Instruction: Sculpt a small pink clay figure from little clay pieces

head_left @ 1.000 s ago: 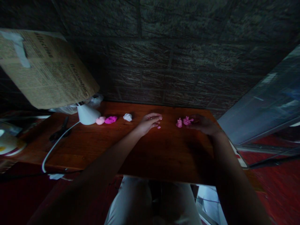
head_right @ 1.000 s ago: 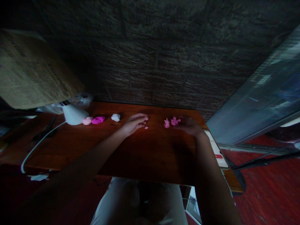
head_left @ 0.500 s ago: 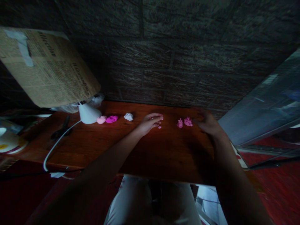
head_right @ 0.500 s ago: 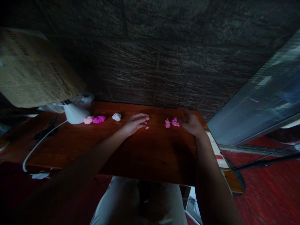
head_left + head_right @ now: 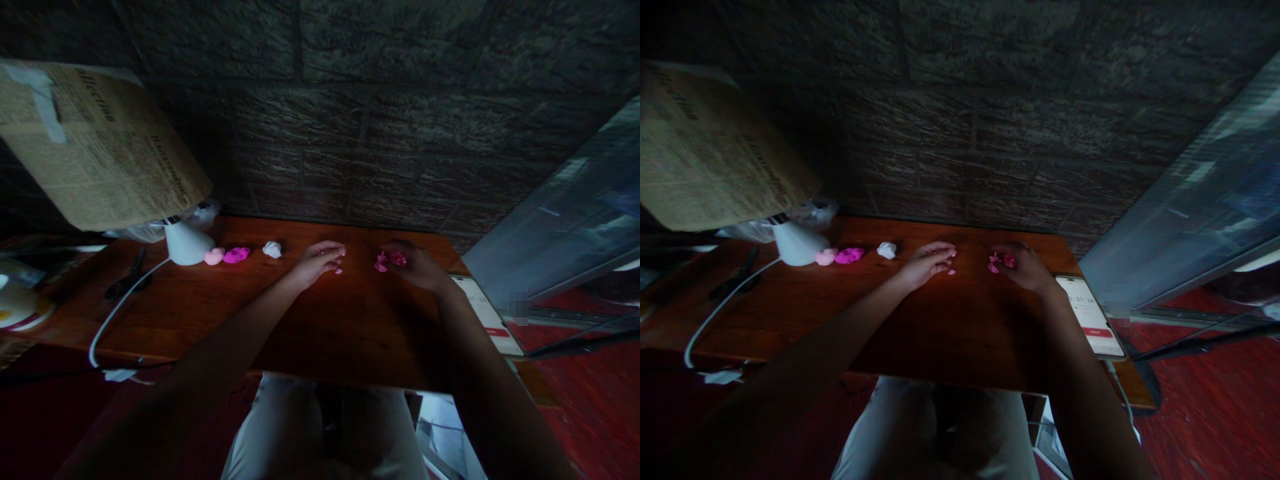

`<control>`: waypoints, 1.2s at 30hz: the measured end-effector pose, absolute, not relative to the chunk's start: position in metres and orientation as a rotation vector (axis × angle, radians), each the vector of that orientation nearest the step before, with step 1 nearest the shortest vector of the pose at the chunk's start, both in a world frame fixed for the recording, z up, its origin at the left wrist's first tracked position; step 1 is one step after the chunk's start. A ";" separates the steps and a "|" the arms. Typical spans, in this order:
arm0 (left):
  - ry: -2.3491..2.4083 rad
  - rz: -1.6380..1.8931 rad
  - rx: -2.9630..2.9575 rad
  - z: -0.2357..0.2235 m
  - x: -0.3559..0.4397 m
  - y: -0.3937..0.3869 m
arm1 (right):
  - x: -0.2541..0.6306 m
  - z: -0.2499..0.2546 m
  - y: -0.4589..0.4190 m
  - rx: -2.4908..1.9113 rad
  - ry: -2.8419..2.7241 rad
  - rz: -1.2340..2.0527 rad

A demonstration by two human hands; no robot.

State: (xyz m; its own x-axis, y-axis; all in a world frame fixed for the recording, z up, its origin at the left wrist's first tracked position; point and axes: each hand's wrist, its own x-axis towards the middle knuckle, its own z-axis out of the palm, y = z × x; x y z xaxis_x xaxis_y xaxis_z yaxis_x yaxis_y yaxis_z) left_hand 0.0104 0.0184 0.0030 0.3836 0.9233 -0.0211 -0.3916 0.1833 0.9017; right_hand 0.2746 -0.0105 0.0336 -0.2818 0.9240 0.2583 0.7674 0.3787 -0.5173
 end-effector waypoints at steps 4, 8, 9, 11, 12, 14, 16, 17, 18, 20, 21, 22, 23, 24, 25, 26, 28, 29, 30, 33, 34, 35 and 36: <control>0.675 1.033 0.965 0.003 0.010 0.018 | 0.272 0.036 -0.012 -1.455 -2.102 0.427; 0.672 1.032 0.964 0.003 0.010 0.018 | 0.271 0.037 -0.013 -1.471 -2.090 0.448; 0.671 1.032 0.966 0.003 0.010 0.018 | 0.272 0.037 -0.012 -1.479 -2.086 0.439; 0.672 1.033 0.970 0.004 0.010 0.018 | 0.272 0.036 -0.012 -1.513 -2.067 0.395; 0.674 1.034 0.970 0.004 0.010 0.018 | 0.272 0.036 -0.012 -1.536 -2.058 0.368; 0.679 1.033 0.967 0.005 0.010 0.017 | 0.272 0.036 -0.011 -1.578 -2.046 0.330; 0.678 1.029 0.964 0.005 0.011 0.017 | 0.271 0.037 -0.012 -1.593 -2.046 0.318; 0.676 1.026 0.964 0.005 0.011 0.017 | 0.271 0.037 -0.012 -1.593 -2.044 0.318; 0.675 1.023 0.965 0.005 0.010 0.017 | 0.270 0.037 -0.012 -1.591 -2.039 0.318; 0.677 1.021 0.968 0.005 0.010 0.018 | 0.270 0.037 -0.013 -1.583 -2.027 0.323; 0.679 1.021 0.970 0.005 0.010 0.018 | 0.269 0.036 -0.013 -1.578 -2.023 0.331; 0.681 1.022 0.972 0.005 0.010 0.018 | 0.270 0.036 -0.013 -1.570 -2.020 0.340; 0.682 1.023 0.975 0.004 0.010 0.018 | 0.270 0.036 -0.012 -1.559 -2.019 0.349; 0.683 1.025 0.977 0.004 0.010 0.018 | 0.271 0.035 -0.012 -1.547 -2.015 0.352; 0.686 1.029 0.978 0.004 0.010 0.018 | 0.273 0.034 -0.012 -1.537 -2.001 0.342; 0.689 1.032 0.978 0.004 0.010 0.019 | 0.275 0.033 -0.011 -1.532 -1.972 0.319; 0.697 1.039 0.974 0.004 0.010 0.020 | 0.284 0.031 -0.009 -1.539 -1.870 0.261; 0.700 1.043 0.969 0.004 0.010 0.020 | 0.290 0.030 -0.008 -1.552 -1.803 0.250; 0.702 1.046 0.962 0.005 0.010 0.020 | 0.295 0.028 -0.007 -1.557 -1.752 0.263; 0.712 1.057 0.943 0.005 0.009 0.020 | 0.311 0.021 -0.004 -1.525 -1.699 0.482; 0.713 1.059 0.941 0.005 0.009 0.020 | 0.314 0.018 -0.003 -1.511 -1.700 0.606; 0.712 1.058 0.941 0.005 0.009 0.020 | 0.316 0.016 -0.002 -1.489 -1.692 0.742; 0.710 1.058 0.942 0.005 0.009 0.020 | 0.316 0.014 -0.002 -1.473 -1.699 0.846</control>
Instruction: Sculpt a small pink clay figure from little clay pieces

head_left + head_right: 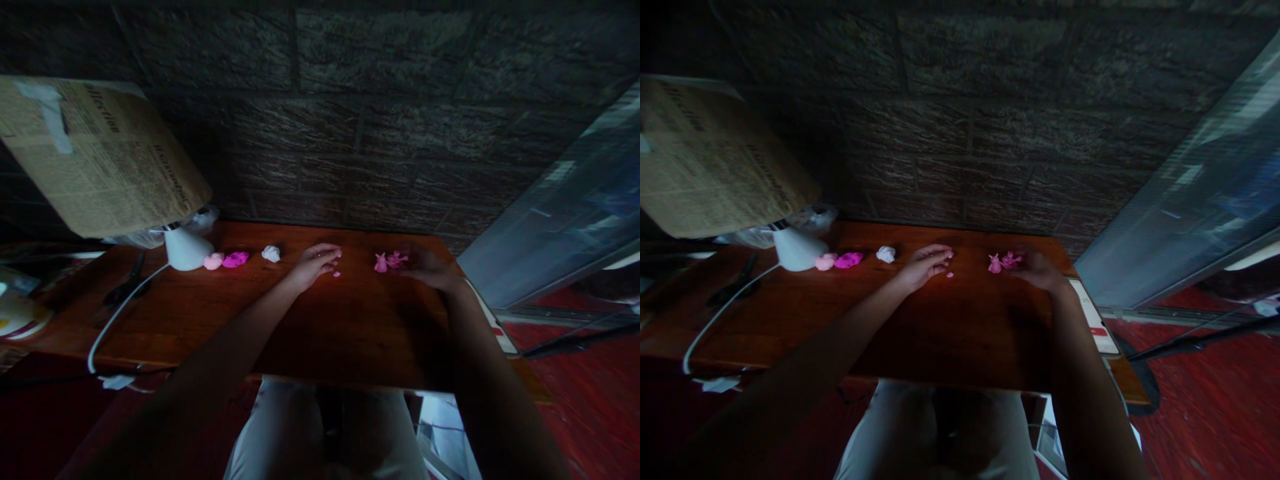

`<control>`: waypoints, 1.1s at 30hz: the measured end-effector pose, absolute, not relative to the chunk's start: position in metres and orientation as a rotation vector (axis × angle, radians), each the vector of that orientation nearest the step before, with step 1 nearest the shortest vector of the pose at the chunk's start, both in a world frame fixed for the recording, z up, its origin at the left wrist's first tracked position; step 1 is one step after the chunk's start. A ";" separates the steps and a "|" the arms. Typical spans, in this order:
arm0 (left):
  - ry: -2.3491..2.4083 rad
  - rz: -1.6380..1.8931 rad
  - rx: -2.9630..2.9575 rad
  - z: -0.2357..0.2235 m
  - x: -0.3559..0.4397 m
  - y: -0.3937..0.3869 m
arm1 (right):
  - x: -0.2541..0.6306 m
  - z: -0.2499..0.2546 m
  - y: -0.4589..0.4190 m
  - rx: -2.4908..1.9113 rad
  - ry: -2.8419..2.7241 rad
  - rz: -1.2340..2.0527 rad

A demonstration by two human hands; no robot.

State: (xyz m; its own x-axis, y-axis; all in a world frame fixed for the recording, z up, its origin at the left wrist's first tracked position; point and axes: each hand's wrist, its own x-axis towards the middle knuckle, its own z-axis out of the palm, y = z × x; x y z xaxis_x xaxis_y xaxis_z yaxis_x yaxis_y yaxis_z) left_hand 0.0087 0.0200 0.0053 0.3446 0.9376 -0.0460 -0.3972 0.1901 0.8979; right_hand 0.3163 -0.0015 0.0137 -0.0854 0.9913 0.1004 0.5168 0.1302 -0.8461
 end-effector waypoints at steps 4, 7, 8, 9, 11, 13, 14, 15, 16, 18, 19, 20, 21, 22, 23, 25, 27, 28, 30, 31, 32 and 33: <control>0.707 1.049 0.938 0.004 0.009 0.021 | 0.316 0.009 0.001 -1.449 -1.721 0.895; 0.707 1.046 0.936 0.003 0.009 0.022 | 0.318 0.007 0.003 -1.452 -1.724 0.849; 0.706 1.046 0.938 0.003 0.008 0.023 | 0.319 0.007 0.004 -1.448 -1.726 0.837; 0.705 1.045 0.940 0.003 0.008 0.023 | 0.319 0.006 0.005 -1.439 -1.728 0.829; 0.708 1.046 0.942 0.002 0.008 0.023 | 0.319 0.006 0.005 -1.429 -1.731 0.823; 0.717 1.048 0.940 0.002 0.008 0.023 | 0.318 0.006 0.005 -1.434 -1.731 0.838; 0.721 1.049 0.938 0.002 0.008 0.023 | 0.317 0.006 0.004 -1.440 -1.730 0.850; 0.725 1.049 0.938 0.003 0.008 0.023 | 0.316 0.007 0.004 -1.443 -1.728 0.864; 0.727 1.047 0.938 0.003 0.008 0.023 | 0.315 0.008 0.003 -1.441 -1.725 0.880; 0.725 1.042 0.943 0.003 0.007 0.024 | 0.313 0.011 0.001 -1.432 -1.706 0.900; 0.724 1.041 0.948 0.003 0.007 0.024 | 0.312 0.014 -0.001 -1.430 -1.692 0.908; 0.723 1.043 0.953 0.004 0.007 0.024 | 0.312 0.016 -0.003 -1.430 -1.680 0.914; 0.721 1.045 0.959 0.004 0.007 0.024 | 0.313 0.019 -0.005 -1.441 -1.666 0.915; 0.720 1.048 0.963 0.004 0.007 0.024 | 0.313 0.022 -0.007 -1.475 -1.654 0.909; 0.721 1.052 0.967 0.004 0.007 0.024 | 0.315 0.025 -0.010 -1.545 -1.637 0.887; 0.724 1.051 0.971 0.004 0.007 0.024 | 0.318 0.029 -0.015 -1.792 -1.566 0.768; 0.730 1.042 0.974 0.003 0.007 0.024 | 0.321 0.029 -0.019 -1.903 -1.503 0.663; 0.732 1.037 0.974 0.003 0.008 0.024 | 0.322 0.028 -0.021 -1.931 -1.480 0.619; 0.734 1.035 0.972 0.003 0.008 0.024 | 0.321 0.025 -0.022 -1.974 -1.442 0.525; 0.733 1.036 0.971 0.002 0.008 0.025 | 0.319 0.024 -0.022 -1.995 -1.425 0.473; 0.732 1.039 0.970 0.002 0.008 0.025 | 0.317 0.024 -0.022 -2.008 -1.412 0.422; 0.731 1.041 0.968 0.002 0.008 0.025 | 0.314 0.023 -0.021 -2.015 -1.404 0.381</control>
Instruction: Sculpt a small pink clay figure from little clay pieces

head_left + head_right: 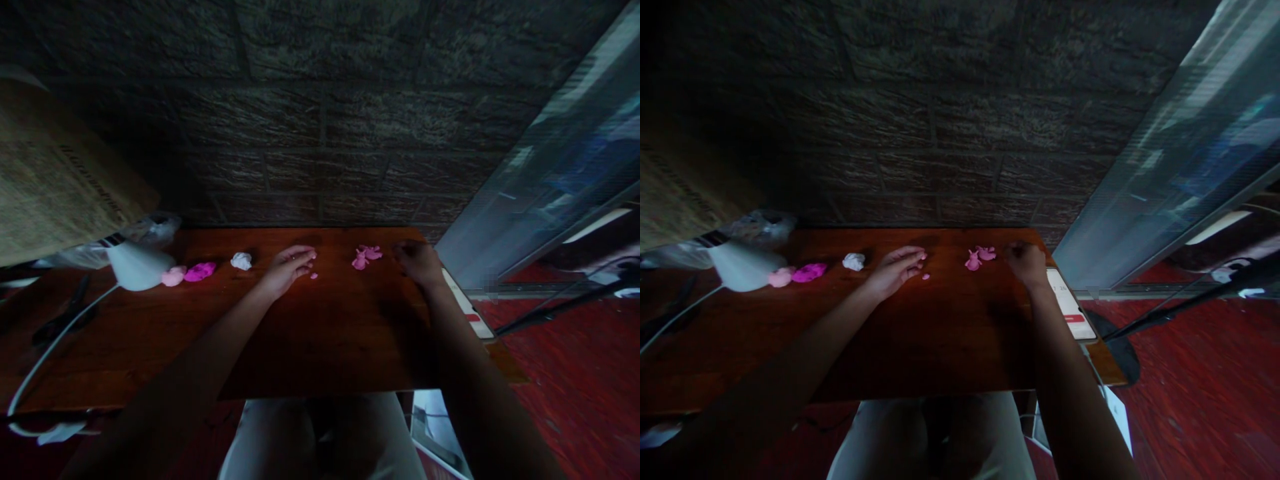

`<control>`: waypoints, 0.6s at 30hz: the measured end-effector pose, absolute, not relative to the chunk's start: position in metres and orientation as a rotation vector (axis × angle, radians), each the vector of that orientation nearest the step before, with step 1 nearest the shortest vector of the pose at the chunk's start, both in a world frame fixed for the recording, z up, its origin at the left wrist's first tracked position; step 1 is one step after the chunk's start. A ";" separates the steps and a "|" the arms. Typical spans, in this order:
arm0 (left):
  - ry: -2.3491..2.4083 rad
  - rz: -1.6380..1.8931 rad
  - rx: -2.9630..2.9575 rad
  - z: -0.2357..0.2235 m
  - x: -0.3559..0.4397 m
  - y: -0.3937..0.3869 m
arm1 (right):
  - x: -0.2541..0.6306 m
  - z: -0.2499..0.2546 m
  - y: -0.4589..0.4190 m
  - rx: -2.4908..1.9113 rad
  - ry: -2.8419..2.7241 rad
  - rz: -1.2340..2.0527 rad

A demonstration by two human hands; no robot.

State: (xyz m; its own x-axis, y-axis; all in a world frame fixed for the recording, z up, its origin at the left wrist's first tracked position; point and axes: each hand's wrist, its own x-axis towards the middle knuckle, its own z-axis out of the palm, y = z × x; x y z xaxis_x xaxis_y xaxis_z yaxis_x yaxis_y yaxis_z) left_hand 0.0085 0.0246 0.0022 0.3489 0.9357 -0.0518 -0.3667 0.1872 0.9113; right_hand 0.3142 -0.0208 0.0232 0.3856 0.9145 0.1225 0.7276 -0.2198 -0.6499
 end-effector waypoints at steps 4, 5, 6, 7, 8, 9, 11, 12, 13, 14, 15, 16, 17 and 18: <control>0.736 1.041 0.955 0.002 0.008 0.025 | 0.303 0.024 -0.018 -2.018 -1.410 0.312; 0.741 1.038 0.953 0.002 0.008 0.025 | 0.302 0.024 -0.018 -2.015 -1.415 0.314; 0.745 1.035 0.954 0.002 0.008 0.025 | 0.300 0.023 -0.018 -2.010 -1.421 0.319; 0.749 1.033 0.958 0.002 0.008 0.025 | 0.300 0.023 -0.018 -2.003 -1.427 0.328; 0.752 1.033 0.964 0.002 0.008 0.025 | 0.299 0.022 -0.018 -1.996 -1.432 0.340; 0.756 1.034 0.969 0.002 0.008 0.024 | 0.300 0.021 -0.018 -1.986 -1.437 0.355; 0.759 1.033 0.973 0.002 0.009 0.024 | 0.301 0.017 -0.017 -1.963 -1.444 0.397; 0.760 1.032 0.970 0.002 0.009 0.024 | 0.302 0.015 -0.015 -1.949 -1.446 0.425; 0.760 1.031 0.963 0.002 0.009 0.023 | 0.302 0.012 -0.014 -1.932 -1.448 0.457; 0.762 1.030 0.957 0.003 0.009 0.023 | 0.304 0.009 -0.012 -1.911 -1.451 0.490; 0.764 1.032 0.952 0.003 0.009 0.023 | 0.305 0.006 -0.010 -1.888 -1.453 0.523; 0.766 1.035 0.949 0.003 0.009 0.023 | 0.306 0.003 -0.008 -1.861 -1.453 0.553; 0.768 1.037 0.950 0.003 0.009 0.022 | 0.307 0.000 -0.006 -1.836 -1.451 0.581; 0.767 1.036 0.953 0.004 0.009 0.022 | 0.308 -0.003 -0.004 -1.811 -1.446 0.605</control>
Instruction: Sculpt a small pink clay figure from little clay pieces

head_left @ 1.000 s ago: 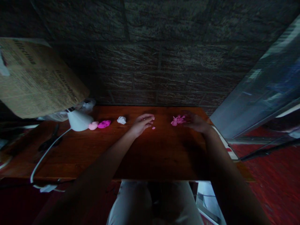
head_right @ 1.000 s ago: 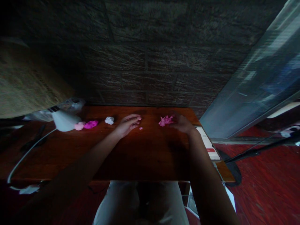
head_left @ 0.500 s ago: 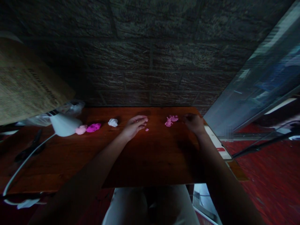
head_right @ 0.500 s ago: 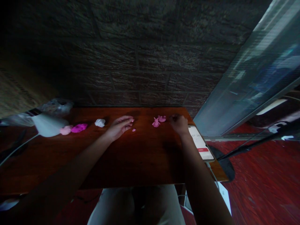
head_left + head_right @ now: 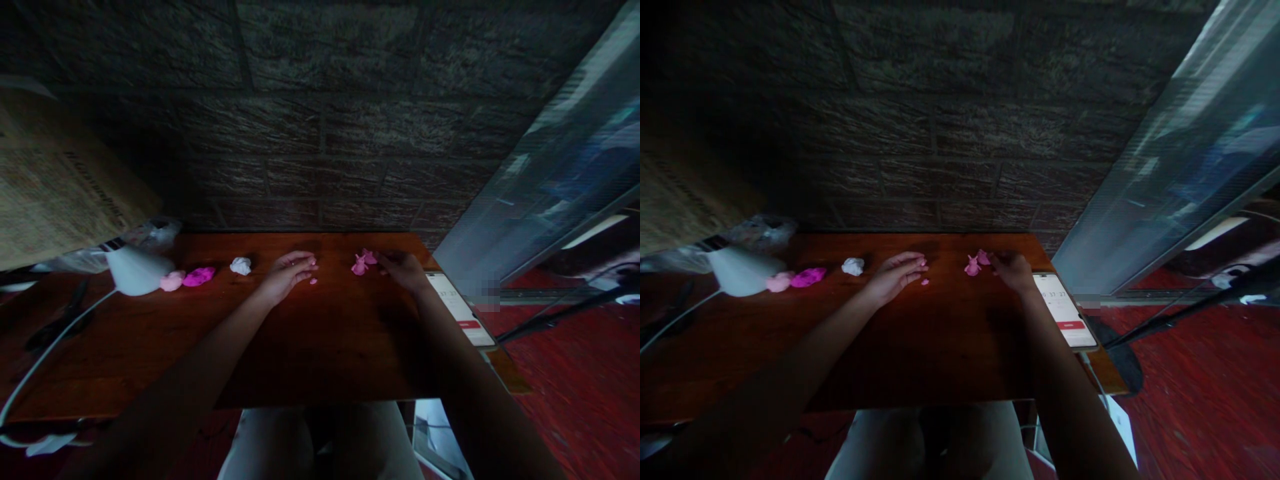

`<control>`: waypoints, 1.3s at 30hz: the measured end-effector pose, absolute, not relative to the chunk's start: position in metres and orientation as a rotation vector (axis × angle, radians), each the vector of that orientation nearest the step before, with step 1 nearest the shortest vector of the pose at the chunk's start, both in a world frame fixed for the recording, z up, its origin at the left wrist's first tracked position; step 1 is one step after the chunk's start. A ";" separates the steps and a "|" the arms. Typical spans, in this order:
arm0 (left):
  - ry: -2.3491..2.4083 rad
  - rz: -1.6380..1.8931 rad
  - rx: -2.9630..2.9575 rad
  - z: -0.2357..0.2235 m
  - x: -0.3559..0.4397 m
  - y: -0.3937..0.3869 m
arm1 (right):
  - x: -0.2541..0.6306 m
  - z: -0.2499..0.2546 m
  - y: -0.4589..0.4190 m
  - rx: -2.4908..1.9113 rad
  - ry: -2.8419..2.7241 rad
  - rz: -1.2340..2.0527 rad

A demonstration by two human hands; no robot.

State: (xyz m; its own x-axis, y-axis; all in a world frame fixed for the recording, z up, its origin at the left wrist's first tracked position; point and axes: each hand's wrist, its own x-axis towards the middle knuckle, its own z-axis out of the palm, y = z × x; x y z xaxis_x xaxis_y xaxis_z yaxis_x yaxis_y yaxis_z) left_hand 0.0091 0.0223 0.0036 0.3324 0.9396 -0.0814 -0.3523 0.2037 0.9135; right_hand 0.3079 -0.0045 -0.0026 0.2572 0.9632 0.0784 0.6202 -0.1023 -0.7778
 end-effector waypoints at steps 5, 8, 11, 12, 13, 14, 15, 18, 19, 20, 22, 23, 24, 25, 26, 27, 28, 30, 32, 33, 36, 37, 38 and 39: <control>0.750 1.036 0.967 0.004 0.009 0.022 | 0.310 -0.011 0.001 -1.690 -1.408 0.701; 0.746 1.035 0.975 0.004 0.009 0.022 | 0.308 -0.011 0.001 -1.623 -1.379 0.754; 0.744 1.033 0.984 0.003 0.009 0.023 | 0.305 -0.009 0.001 -1.562 -1.351 0.813; 0.745 1.034 0.985 0.003 0.009 0.023 | 0.304 -0.008 0.001 -1.544 -1.345 0.830; 0.745 1.037 0.985 0.003 0.008 0.023 | 0.303 -0.006 0.001 -1.528 -1.340 0.846; 0.744 1.038 0.986 0.002 0.008 0.023 | 0.302 -0.005 0.000 -1.515 -1.338 0.858; 0.743 1.038 0.987 0.002 0.008 0.023 | 0.302 -0.003 -0.001 -1.506 -1.338 0.869; 0.743 1.033 0.997 0.002 0.008 0.024 | 0.301 0.003 -0.004 -1.492 -1.350 0.892; 0.744 1.030 0.998 0.002 0.008 0.024 | 0.301 0.004 -0.005 -1.490 -1.355 0.899; 0.746 1.029 0.996 0.002 0.009 0.024 | 0.300 0.006 -0.006 -1.488 -1.359 0.904; 0.753 1.025 0.985 0.002 0.009 0.023 | 0.299 0.008 -0.008 -1.483 -1.368 0.913; 0.758 1.022 0.976 0.003 0.009 0.022 | 0.299 0.009 -0.009 -1.480 -1.371 0.917; 0.762 1.020 0.968 0.003 0.009 0.022 | 0.298 0.009 -0.009 -1.476 -1.375 0.919; 0.765 1.021 0.960 0.004 0.009 0.022 | 0.298 0.009 -0.009 -1.472 -1.377 0.918; 0.766 1.024 0.953 0.004 0.010 0.021 | 0.297 0.009 -0.009 -1.468 -1.378 0.914; 0.769 1.026 0.948 0.004 0.010 0.021 | 0.297 0.008 -0.009 -1.465 -1.376 0.908; 0.771 1.029 0.944 0.005 0.010 0.021 | 0.297 0.008 -0.008 -1.462 -1.370 0.898; 0.773 1.031 0.946 0.005 0.010 0.021 | 0.298 0.007 -0.007 -1.458 -1.347 0.866; 0.770 1.029 0.957 0.004 0.010 0.020 | 0.299 0.008 -0.007 -1.451 -1.311 0.820; 0.767 1.026 0.961 0.004 0.009 0.019 | 0.300 0.010 -0.007 -1.447 -1.291 0.796; 0.768 1.008 0.948 0.005 0.009 0.017 | 0.304 0.020 -0.013 -1.437 -1.256 0.734; 0.771 0.997 0.934 0.006 0.010 0.017 | 0.304 0.024 -0.016 -1.435 -1.270 0.714; 0.776 0.982 0.916 0.006 0.010 0.016 | 0.304 0.028 -0.019 -1.416 -1.291 0.703; 0.782 0.971 0.897 0.007 0.011 0.016 | 0.302 0.031 -0.022 -1.392 -1.314 0.706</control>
